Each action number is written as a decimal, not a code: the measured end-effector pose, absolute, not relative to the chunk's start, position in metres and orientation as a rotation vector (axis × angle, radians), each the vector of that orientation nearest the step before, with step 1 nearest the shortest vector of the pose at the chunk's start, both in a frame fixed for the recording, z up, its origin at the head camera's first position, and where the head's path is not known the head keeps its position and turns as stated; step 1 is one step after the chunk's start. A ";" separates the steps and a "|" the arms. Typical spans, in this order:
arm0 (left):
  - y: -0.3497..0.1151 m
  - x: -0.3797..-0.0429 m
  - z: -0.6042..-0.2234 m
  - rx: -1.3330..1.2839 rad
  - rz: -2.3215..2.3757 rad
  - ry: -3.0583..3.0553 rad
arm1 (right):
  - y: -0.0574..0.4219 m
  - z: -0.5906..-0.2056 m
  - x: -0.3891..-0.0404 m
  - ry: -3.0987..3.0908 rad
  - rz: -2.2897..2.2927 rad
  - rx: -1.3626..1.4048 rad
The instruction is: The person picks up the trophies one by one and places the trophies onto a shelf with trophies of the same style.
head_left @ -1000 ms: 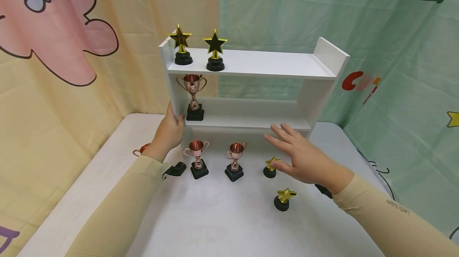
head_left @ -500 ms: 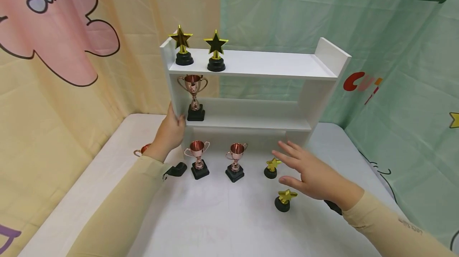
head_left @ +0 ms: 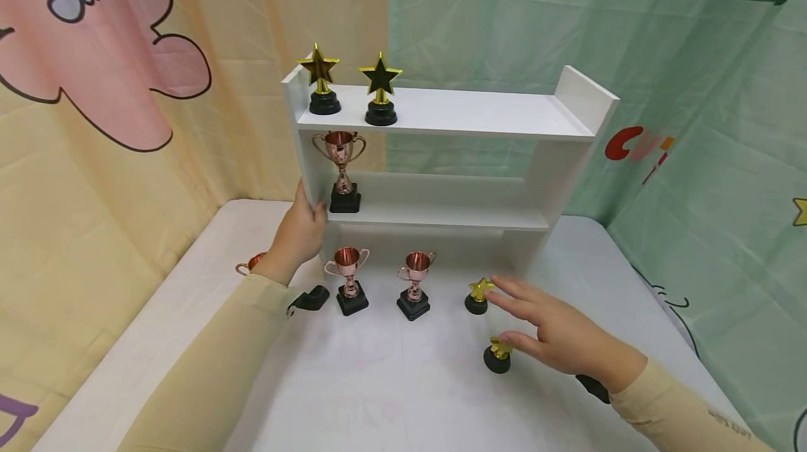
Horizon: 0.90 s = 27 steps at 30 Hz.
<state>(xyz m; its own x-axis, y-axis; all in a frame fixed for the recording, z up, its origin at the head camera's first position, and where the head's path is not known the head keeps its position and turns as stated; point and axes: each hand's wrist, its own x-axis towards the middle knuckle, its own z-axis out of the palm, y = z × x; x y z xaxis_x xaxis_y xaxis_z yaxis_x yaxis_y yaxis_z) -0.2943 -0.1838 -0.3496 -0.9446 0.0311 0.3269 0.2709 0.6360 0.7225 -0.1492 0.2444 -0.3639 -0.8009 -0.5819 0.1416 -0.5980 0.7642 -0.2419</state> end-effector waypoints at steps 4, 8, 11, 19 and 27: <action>-0.184 -0.295 -0.350 -0.250 -1.210 -2.576 | 0.246 -0.368 -0.147 -2.857 0.421 0.999; -0.183 -0.295 -0.351 -0.258 -1.216 -2.573 | 0.248 -0.371 -0.145 -2.860 0.443 0.993; -0.183 -0.296 -0.351 -0.261 -1.213 -2.570 | 0.249 -0.374 -0.144 -2.855 0.453 0.991; -0.184 -0.296 -0.351 -0.266 -1.203 -2.562 | 0.253 -0.386 -0.145 -2.842 0.440 1.009; -0.184 -0.295 -0.351 -0.272 -1.194 -2.559 | 0.253 -0.389 -0.144 -2.985 0.511 0.955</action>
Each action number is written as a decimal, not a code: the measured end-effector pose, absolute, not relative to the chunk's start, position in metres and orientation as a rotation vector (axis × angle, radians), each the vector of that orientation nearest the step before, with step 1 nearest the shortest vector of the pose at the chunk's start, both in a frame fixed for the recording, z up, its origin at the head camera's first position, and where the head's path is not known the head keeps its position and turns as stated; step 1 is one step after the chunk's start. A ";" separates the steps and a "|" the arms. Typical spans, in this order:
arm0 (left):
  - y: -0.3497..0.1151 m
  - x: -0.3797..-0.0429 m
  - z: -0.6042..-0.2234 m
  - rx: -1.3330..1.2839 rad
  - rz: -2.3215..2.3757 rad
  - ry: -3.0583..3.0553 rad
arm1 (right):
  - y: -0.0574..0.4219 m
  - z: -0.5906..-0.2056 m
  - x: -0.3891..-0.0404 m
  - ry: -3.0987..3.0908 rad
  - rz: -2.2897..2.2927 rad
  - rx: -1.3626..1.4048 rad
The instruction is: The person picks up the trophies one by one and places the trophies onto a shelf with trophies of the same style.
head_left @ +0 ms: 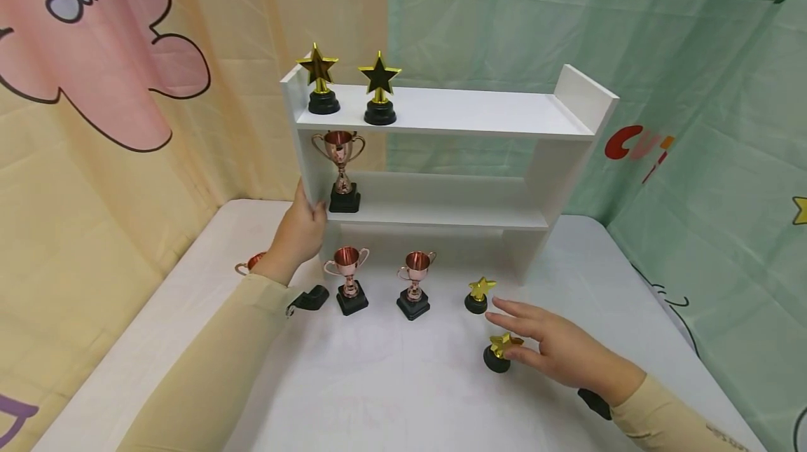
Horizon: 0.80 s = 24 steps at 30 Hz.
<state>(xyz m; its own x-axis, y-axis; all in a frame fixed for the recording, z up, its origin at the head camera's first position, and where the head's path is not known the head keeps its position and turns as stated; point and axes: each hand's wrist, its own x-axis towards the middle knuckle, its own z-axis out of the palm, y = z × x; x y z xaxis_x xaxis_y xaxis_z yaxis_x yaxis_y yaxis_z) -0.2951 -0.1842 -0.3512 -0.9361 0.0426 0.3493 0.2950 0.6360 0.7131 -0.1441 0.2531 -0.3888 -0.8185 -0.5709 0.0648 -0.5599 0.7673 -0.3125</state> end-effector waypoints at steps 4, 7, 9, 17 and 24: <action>-0.185 -0.295 -0.352 -0.276 -1.198 -2.554 | 0.256 -0.393 -0.144 2.890 -0.554 -0.977; -0.185 -0.295 -0.351 -0.276 -1.201 -2.556 | 0.257 -0.396 -0.144 2.879 -0.587 -1.011; -0.184 -0.295 -0.351 -0.279 -1.200 -2.556 | 0.258 -0.397 -0.144 2.879 -0.594 -1.019; -0.185 -0.295 -0.352 -0.280 -1.196 -2.550 | 0.257 -0.400 -0.144 2.896 -0.538 -1.012; -0.184 -0.295 -0.352 -0.269 -1.201 -2.556 | 0.256 -0.403 -0.144 2.892 -0.552 -1.036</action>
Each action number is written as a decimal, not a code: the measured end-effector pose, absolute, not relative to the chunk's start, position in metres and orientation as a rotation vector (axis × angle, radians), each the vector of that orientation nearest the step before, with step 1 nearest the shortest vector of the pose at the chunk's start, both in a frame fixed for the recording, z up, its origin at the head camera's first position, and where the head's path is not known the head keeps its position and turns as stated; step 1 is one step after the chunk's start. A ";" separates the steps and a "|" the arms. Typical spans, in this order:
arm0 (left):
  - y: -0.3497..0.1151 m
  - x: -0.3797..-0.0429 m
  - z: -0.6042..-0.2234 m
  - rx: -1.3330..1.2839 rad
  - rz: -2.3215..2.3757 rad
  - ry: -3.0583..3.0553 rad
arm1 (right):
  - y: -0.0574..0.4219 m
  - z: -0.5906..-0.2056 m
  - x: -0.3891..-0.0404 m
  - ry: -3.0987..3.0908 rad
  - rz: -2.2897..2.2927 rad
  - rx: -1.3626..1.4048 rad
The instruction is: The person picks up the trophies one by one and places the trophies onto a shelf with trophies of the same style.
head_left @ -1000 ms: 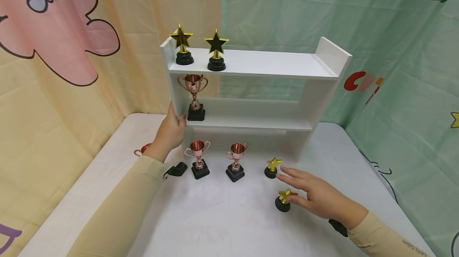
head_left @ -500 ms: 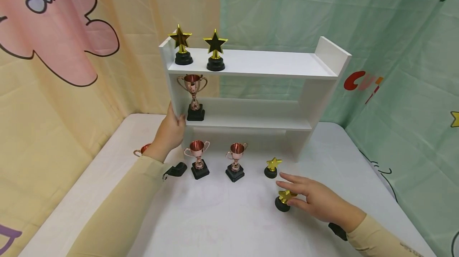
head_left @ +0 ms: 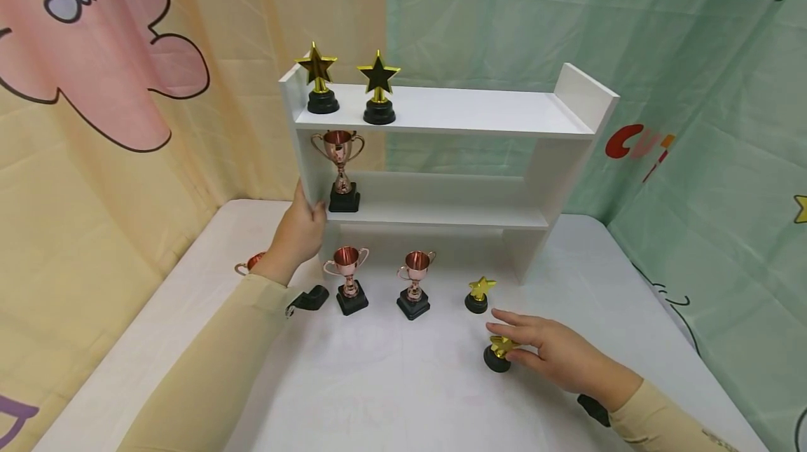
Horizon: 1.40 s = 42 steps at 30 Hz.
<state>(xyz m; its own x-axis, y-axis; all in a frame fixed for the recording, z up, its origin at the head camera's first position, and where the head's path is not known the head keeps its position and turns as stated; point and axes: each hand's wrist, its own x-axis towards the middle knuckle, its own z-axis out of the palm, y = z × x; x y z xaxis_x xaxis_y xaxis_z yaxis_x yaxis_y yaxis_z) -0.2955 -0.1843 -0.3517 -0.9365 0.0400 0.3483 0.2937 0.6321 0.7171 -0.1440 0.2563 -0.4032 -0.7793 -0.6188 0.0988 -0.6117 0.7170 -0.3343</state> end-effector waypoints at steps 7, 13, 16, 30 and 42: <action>-0.184 -0.296 -0.351 -0.271 -1.204 -2.554 | 0.256 -0.407 -0.144 2.911 -0.572 -1.046; -0.184 -0.296 -0.351 -0.268 -1.204 -2.556 | 0.258 -0.409 -0.146 2.923 -0.562 -1.035; -0.184 -0.295 -0.351 -0.265 -1.206 -2.559 | 0.258 -0.409 -0.147 2.907 -0.586 -1.034; -0.184 -0.294 -0.350 -0.268 -1.216 -2.565 | 0.259 -0.417 -0.149 2.897 -0.667 -1.050; -0.184 -0.293 -0.350 -0.267 -1.221 -2.565 | 0.257 -0.416 -0.149 2.898 -0.661 -0.987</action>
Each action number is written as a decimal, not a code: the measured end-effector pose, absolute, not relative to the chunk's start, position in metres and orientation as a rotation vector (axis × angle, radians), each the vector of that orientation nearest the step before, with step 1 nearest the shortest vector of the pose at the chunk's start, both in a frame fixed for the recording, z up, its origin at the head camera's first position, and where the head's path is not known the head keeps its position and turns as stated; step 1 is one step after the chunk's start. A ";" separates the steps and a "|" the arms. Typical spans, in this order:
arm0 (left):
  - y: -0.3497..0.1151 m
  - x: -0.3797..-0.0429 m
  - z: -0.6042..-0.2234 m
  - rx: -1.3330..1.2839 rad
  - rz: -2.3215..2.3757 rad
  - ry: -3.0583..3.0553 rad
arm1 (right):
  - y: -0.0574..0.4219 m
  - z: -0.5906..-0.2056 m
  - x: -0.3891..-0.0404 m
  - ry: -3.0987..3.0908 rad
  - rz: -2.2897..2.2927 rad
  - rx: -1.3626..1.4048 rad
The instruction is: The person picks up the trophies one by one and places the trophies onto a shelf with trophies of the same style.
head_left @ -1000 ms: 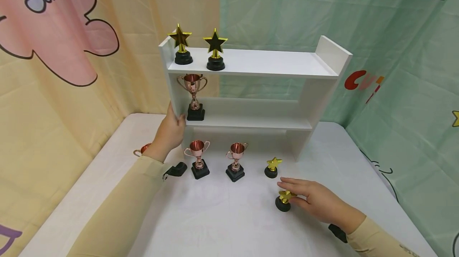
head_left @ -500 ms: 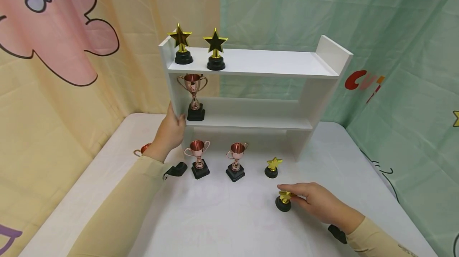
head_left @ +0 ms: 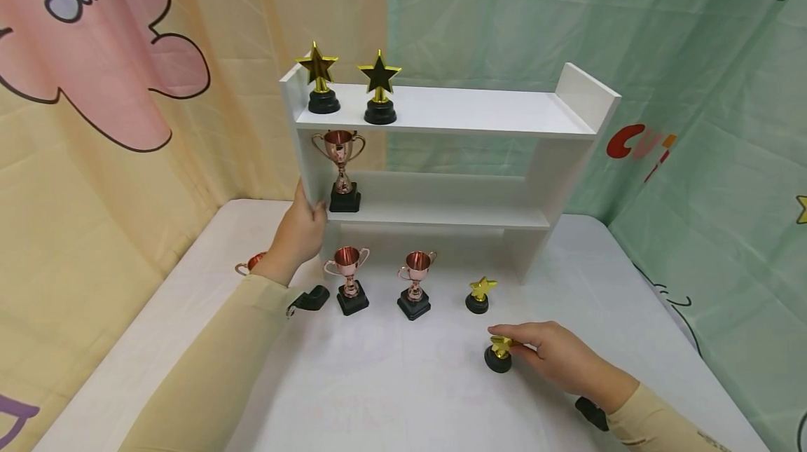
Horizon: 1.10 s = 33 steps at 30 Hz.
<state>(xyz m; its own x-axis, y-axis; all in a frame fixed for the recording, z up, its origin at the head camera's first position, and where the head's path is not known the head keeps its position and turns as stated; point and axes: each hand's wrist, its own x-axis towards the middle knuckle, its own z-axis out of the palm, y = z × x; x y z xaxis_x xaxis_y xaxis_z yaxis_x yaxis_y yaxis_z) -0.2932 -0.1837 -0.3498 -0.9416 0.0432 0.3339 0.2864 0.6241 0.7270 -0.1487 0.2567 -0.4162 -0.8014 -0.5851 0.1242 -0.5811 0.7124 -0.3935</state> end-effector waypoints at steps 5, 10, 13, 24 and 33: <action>-0.183 -0.293 -0.350 -0.268 -1.225 -2.568 | 0.256 -0.415 -0.148 2.909 -0.653 -0.916; -0.184 -0.294 -0.350 -0.270 -1.222 -2.563 | 0.258 -0.413 -0.147 2.941 -0.689 -0.924; -0.184 -0.294 -0.350 -0.270 -1.218 -2.558 | 0.257 -0.411 -0.148 2.942 -0.699 -0.926; -0.184 -0.294 -0.350 -0.263 -1.220 -2.563 | 0.255 -0.405 -0.149 2.995 -0.779 -0.961; -0.184 -0.294 -0.349 -0.270 -1.232 -2.559 | 0.252 -0.396 -0.148 2.993 -0.758 -0.889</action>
<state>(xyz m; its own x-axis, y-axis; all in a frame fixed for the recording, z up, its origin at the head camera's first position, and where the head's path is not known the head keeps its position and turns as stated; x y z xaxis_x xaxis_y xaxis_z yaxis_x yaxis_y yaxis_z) -0.2936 -0.1838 -0.3495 -0.9411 0.0431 0.3354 0.2890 0.6174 0.7316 -0.1483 0.2519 -0.3961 -0.8444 -0.4980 0.1975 -0.5320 0.7357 -0.4192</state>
